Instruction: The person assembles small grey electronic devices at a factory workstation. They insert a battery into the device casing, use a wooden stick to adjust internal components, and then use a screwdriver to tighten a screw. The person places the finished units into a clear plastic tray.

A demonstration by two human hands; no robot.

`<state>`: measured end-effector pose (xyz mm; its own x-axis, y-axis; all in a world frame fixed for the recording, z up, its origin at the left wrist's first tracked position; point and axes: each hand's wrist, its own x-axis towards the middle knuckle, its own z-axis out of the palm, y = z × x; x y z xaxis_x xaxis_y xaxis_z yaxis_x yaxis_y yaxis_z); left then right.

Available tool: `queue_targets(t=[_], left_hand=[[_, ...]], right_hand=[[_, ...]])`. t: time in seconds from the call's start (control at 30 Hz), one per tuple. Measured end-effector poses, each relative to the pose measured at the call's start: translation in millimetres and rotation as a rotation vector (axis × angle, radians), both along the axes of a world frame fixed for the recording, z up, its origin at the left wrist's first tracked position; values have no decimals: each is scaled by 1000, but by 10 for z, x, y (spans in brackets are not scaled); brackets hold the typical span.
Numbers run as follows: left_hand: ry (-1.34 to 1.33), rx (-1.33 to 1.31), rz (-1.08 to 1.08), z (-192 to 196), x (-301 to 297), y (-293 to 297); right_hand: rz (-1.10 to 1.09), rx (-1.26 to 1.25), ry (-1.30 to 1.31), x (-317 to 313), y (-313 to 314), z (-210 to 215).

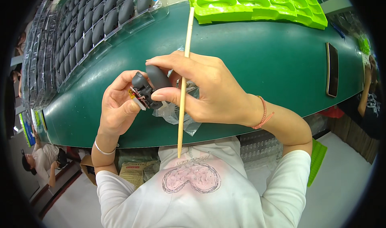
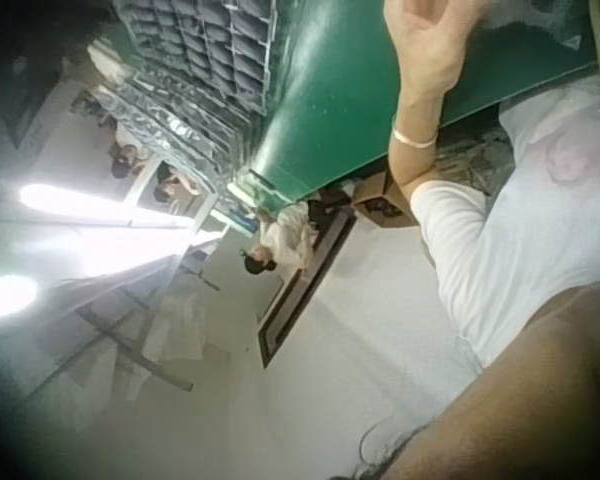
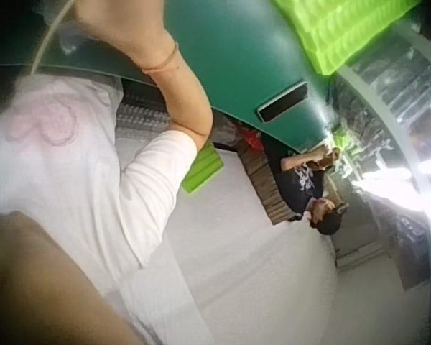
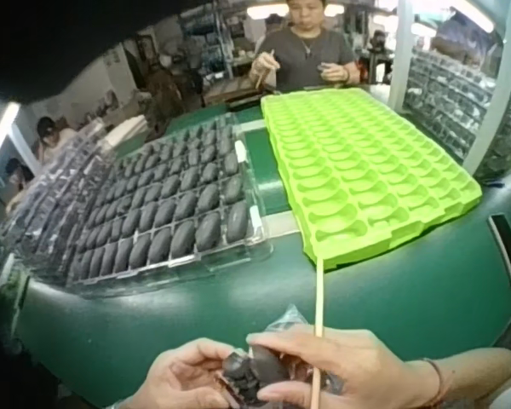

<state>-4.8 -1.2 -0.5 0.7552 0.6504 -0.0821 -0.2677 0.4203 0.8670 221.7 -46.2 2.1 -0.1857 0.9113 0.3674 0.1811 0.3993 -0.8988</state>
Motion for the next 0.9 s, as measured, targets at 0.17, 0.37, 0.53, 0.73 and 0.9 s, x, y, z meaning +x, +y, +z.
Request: queue_targets(t=[0.17, 0.37, 0.53, 0.73, 0.9], left_hand=[[-3, 45, -20, -31, -23, -5], [67, 104, 54, -31, 24, -30], [82, 177, 126, -35, 31, -48], [81, 285, 171, -32, -14, -35], [117, 380, 168, 27, 0, -9]], right_hand=[[8, 74, -5, 2, 3, 3], [-2, 78, -11, 20, -8, 0], [-9, 97, 35, 4, -3, -43], [13, 69, 128, -42, -5, -87], [96, -15, 164, -26, 9, -99]])
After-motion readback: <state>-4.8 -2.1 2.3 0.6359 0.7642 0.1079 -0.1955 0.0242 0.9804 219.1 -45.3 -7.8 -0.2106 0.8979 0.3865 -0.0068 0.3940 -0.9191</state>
